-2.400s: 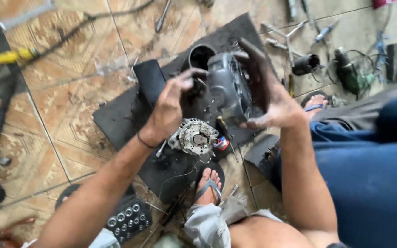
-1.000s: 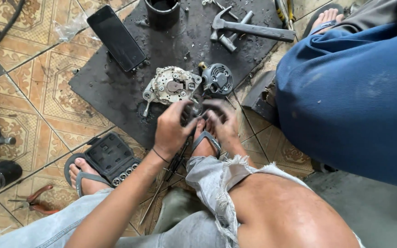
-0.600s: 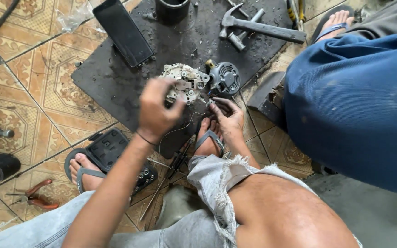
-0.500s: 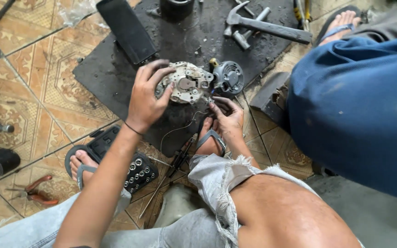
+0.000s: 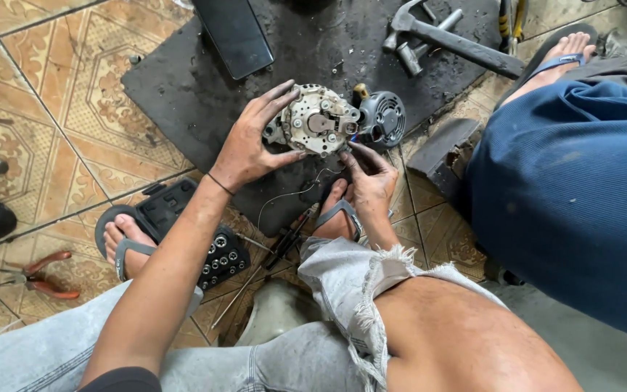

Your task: Disassembling and reassembling a mechanical alternator using a hammer, screwdriver, and socket wrench.

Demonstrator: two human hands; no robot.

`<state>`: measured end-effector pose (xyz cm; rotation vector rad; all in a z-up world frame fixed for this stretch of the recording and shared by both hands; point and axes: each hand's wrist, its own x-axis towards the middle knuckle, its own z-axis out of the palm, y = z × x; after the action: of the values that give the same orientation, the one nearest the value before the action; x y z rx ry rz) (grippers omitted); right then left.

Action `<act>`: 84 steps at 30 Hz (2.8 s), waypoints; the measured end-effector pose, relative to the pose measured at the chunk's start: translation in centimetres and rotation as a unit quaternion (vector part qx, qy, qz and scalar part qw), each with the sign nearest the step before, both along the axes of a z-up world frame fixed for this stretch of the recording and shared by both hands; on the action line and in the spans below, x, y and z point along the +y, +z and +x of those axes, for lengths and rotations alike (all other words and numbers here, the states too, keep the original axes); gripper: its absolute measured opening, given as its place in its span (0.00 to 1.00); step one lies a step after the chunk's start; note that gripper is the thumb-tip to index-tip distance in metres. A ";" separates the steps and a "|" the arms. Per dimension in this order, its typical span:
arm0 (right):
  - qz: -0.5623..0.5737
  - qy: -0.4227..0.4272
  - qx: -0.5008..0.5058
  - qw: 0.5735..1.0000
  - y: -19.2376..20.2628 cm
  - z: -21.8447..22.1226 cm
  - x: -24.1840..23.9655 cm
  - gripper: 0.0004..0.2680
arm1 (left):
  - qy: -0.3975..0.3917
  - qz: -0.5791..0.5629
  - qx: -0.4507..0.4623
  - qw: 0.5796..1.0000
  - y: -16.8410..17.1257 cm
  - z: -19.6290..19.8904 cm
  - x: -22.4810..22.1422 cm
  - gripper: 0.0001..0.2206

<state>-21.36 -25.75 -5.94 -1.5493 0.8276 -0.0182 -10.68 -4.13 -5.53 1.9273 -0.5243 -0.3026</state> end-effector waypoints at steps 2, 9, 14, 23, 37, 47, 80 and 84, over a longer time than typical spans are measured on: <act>-0.013 -0.009 0.000 1.000 -0.2 -0.1 0.3 0.10 | 0.006 -0.006 0.001 1.000 -0.2 -0.2 -0.2 0.42; 0.036 -0.016 -0.032 0.999 -0.4 -0.1 0.4 0.14 | 0.008 -0.008 0.008 1.000 0.2 -0.4 -0.2 0.41; 0.079 0.026 -0.088 0.993 -2.5 -1.7 -0.6 0.18 | 0.006 -0.002 0.012 1.000 0.3 -0.5 -0.2 0.42; 0.079 0.052 -0.090 0.991 -0.8 -1.1 -0.7 0.15 | 0.008 0.016 0.008 1.000 1.4 -0.4 -0.6 0.42; -0.025 0.084 -0.138 0.987 -1.6 -0.5 -0.5 0.13 | 0.010 0.018 -0.005 1.000 1.5 -0.5 -0.6 0.41; 0.117 0.034 -0.106 0.987 -2.2 1.1 -6.1 0.11 | -0.006 0.026 0.012 1.000 2.0 -0.2 0.0 0.42; -0.262 0.536 -0.111 0.795 14.8 12.7 -6.1 0.38 | 0.027 -0.151 0.243 0.958 10.5 2.8 -3.3 0.19; -0.382 0.636 -0.167 0.649 15.4 14.0 -2.5 0.48 | 0.038 -0.266 0.360 0.893 9.8 2.2 -4.0 0.25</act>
<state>-7.40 -28.23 9.46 -2.5261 -0.8462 0.4109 -8.50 -8.11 4.29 1.1765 -0.0174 -0.7067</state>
